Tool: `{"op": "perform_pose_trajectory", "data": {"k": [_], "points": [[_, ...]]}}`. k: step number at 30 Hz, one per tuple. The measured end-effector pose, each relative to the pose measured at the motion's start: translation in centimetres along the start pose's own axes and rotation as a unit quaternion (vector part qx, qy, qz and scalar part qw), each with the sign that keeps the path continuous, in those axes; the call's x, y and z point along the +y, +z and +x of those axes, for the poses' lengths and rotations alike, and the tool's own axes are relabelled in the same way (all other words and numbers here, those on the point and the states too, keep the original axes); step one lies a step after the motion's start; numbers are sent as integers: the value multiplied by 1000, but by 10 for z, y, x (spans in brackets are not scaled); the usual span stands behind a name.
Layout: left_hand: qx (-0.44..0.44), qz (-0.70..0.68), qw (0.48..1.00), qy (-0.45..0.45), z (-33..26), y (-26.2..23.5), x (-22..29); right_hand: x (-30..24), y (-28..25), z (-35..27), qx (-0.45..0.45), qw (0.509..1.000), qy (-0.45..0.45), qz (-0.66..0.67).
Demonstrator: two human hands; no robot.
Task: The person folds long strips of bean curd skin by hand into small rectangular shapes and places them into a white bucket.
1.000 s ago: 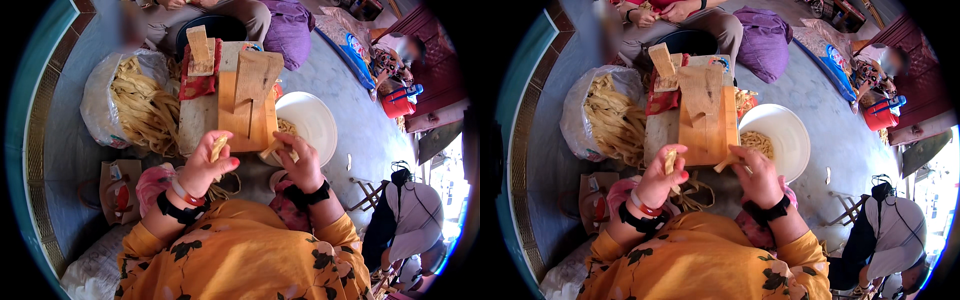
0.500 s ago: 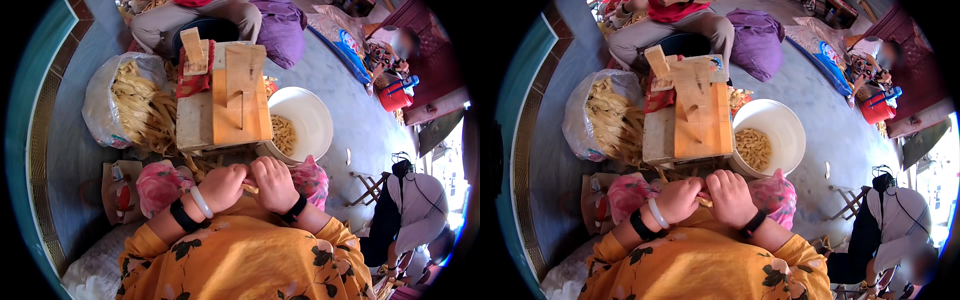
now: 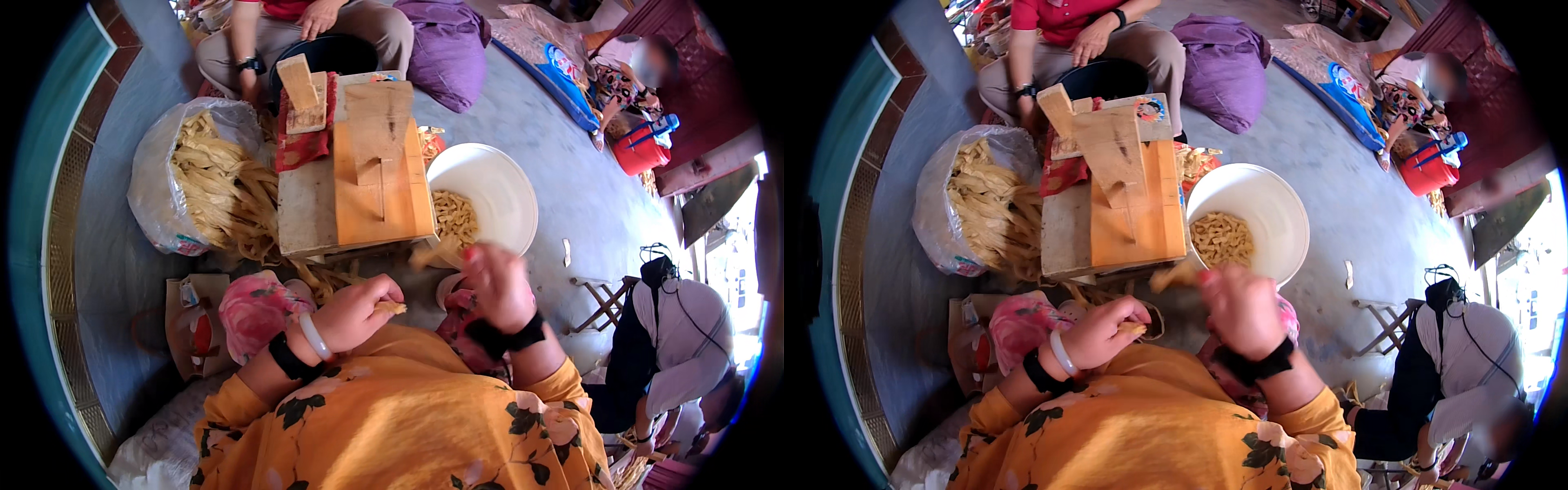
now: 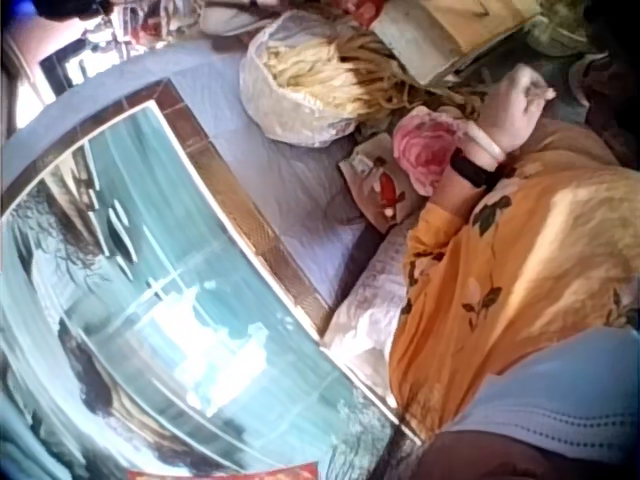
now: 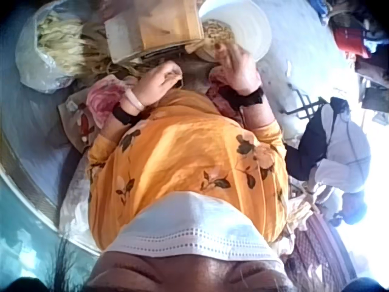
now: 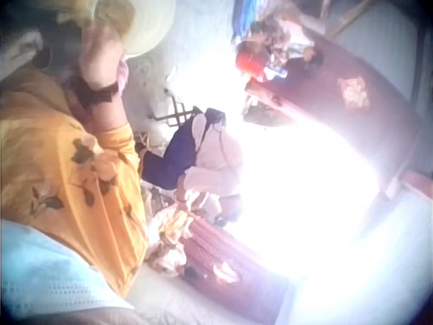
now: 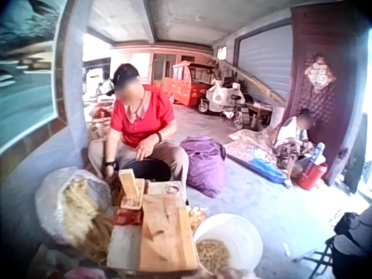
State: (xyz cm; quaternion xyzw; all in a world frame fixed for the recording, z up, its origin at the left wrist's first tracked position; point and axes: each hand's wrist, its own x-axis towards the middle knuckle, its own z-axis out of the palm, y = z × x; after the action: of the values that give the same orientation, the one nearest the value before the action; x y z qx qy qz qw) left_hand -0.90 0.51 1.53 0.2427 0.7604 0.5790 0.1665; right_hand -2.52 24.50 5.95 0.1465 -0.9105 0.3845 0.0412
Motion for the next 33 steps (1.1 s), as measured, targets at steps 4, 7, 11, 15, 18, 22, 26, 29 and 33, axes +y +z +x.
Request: {"op": "perform_pose_trajectory", "data": {"k": [4, 7, 11, 15, 18, 22, 26, 29, 33], "points": [[38, 116, 990, -71, -1, 4, -8, -10, -6, 11, 105, 964, -92, -225], [28, 144, 986, -76, 0, 14, -13, -28, 21, -4, -104, 955, -275, -42], [-29, 29, 999, -9, -6, 14, -18, -37, 46, -8, -131, 925, -345, -90], [-1, 46, 998, 34, -16, -11, -4, -38, 33, -2, -119, 934, -330, -65], [59, 182, 979, 68, -23, -58, 11, -15, -23, -13, 148, 977, -114, -106], [190, 296, 934, 59, -45, -140, 16, 11, -84, -8, 394, 918, -17, 40], [319, 423, 847, 33, -77, -201, -38, 40, -78, -15, 392, 915, 56, 79], [406, 237, 881, -62, -104, -207, -99, 39, -51, -11, 355, 914, 43, 191], [330, -242, 911, 51, -57, -151, 9, 20, -17, -16, 191, 949, 63, 242]]}}
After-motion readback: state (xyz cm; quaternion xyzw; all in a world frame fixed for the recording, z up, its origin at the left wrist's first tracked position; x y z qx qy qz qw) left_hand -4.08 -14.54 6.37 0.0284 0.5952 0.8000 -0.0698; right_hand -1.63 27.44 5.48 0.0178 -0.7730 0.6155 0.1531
